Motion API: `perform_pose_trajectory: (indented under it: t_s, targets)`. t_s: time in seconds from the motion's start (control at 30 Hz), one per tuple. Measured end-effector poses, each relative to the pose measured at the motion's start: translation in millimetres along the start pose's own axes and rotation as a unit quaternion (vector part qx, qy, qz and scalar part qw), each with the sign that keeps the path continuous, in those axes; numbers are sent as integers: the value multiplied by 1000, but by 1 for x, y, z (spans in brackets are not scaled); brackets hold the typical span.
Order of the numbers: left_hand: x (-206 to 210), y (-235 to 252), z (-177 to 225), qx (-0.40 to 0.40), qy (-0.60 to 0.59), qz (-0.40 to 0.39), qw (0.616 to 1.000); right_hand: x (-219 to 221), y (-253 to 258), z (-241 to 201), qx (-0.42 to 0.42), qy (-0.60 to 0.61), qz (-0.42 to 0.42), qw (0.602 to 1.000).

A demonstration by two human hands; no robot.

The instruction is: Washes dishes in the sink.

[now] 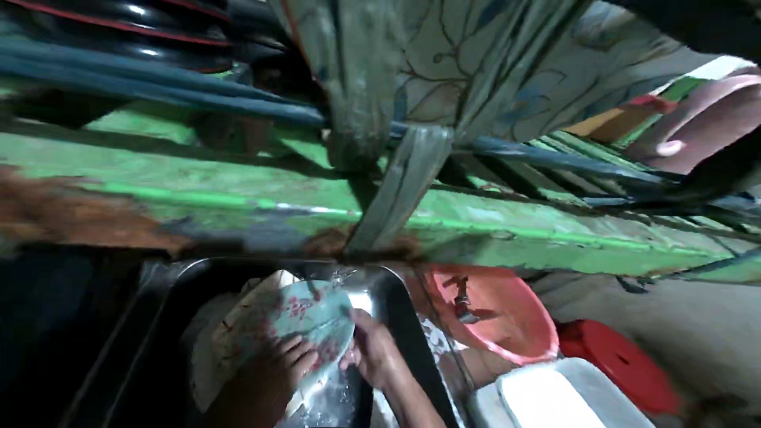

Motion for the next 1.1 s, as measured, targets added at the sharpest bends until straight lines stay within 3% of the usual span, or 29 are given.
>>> perform_pose_trajectory:
  t_s: [0.07,0.13,0.17,0.27,0.37,0.43,0.5,0.53,0.6,0.67,0.77,0.8,0.87,0.9,0.97,1.1]
  targets:
    - [-44,-10,9,-145,-132,66,978,19,3,-15,-63,89,-4,994]
    - [-81,-11,14,-320,-302,131,889,38,15,-28,-110,194,34,974]
    - [-87,-10,10,-371,-361,161,840,47,21,-35,-113,257,56,958]
    - [-72,-5,-8,-395,-485,218,749,74,23,-50,-69,296,10,953]
    - [-54,15,0,-409,-556,192,698,81,18,-56,11,122,-144,982]
    - [-40,28,6,-382,-593,172,688,71,22,-58,-10,105,-77,991]
    - [-30,40,10,-358,-644,180,652,61,27,-56,-64,180,13,982]
    - [-29,43,10,-353,-657,189,639,61,26,-54,-78,198,16,977]
    - [-35,45,13,-346,-633,207,661,63,15,-51,-63,146,-71,985]
    - [-56,40,21,-348,-549,204,732,57,4,-48,-56,58,-175,981]
    - [-106,23,40,-383,-384,217,812,30,4,-34,-46,-52,-128,989]
    - [-122,11,50,-361,-315,227,848,17,9,-25,-34,-95,-96,990]
    - [-137,-20,60,-226,-71,282,930,-4,19,-1,-2,-207,-52,977]
    - [-141,-36,61,-154,63,308,937,-11,22,11,9,-270,-44,962]
    - [-153,-65,65,-86,237,342,905,-14,31,31,-13,-378,-44,925]
    - [-176,-111,45,-103,276,389,873,-1,46,49,-81,-503,-19,860]
Point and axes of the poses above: each hand's wrist, its own y-axis towards the middle knuckle, its own x-axis out of the palm, z = x × y, the point moved 1 cm from there along y, towards the middle knuckle, and after that the axes turned 5 degrees about -x, right-handed, at the moved point
